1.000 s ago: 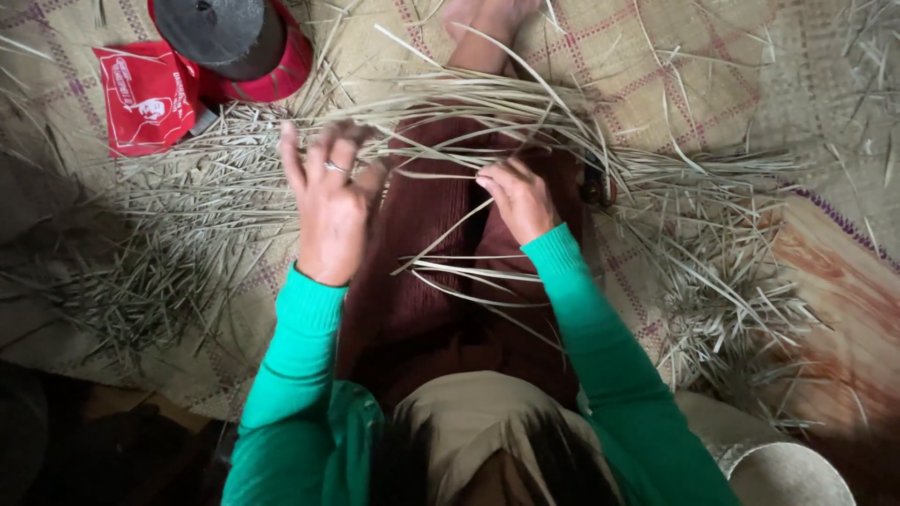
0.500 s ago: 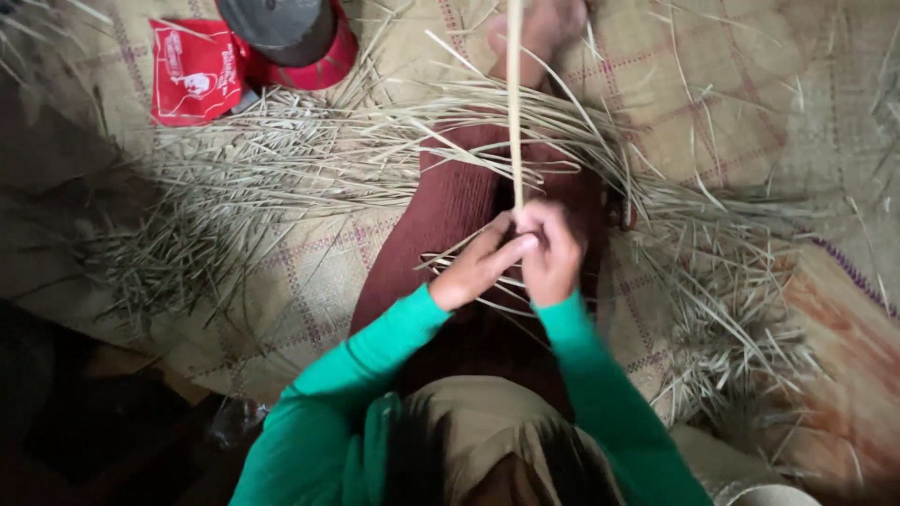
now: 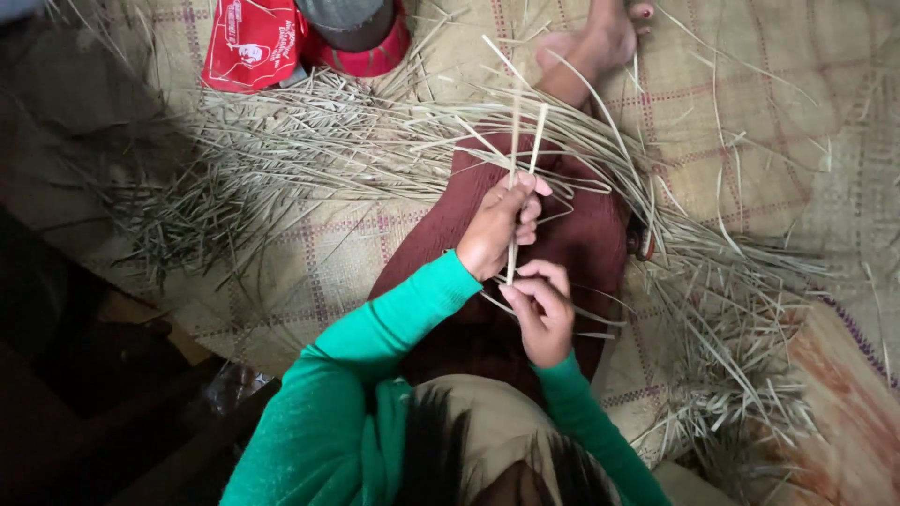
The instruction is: Weaving natural fiber strips together to create a mat or craft item.
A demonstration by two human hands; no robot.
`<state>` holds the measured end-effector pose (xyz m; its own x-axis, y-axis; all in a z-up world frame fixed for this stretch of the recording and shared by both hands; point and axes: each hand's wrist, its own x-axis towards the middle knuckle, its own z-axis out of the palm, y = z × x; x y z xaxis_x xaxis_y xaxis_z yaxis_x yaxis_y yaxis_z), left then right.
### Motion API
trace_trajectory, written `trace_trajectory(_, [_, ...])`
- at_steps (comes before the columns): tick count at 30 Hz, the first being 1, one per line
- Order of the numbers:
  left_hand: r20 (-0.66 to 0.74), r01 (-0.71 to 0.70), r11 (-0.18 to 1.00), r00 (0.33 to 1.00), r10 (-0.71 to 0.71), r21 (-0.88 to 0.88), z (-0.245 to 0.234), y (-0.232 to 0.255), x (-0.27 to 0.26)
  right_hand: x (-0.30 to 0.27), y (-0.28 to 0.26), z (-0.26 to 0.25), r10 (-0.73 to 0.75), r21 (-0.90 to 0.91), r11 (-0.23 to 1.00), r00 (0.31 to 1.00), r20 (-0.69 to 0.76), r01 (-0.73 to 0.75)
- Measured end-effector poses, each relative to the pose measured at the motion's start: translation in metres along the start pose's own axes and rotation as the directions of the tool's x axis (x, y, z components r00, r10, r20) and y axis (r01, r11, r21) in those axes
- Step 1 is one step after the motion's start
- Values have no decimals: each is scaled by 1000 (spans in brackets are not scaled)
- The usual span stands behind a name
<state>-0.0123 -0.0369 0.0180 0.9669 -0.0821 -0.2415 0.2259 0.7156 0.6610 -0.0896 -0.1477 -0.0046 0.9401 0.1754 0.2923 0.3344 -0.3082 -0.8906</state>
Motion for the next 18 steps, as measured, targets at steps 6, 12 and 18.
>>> trace_trajectory(6, [28,14,996,1000,-11,-92,-6,7,4,-6,6,-3,-211,-123,969,976,48,215])
trace_trajectory(12, [-19,-24,994,1000,23,-107,-13,3,5,-15,21,-6,-49,43,998,990,131,43])
trace_trajectory(18, [-108,-54,997,993,48,-49,-9,4,6,-11,18,-5,130,301,941,985,109,-157])
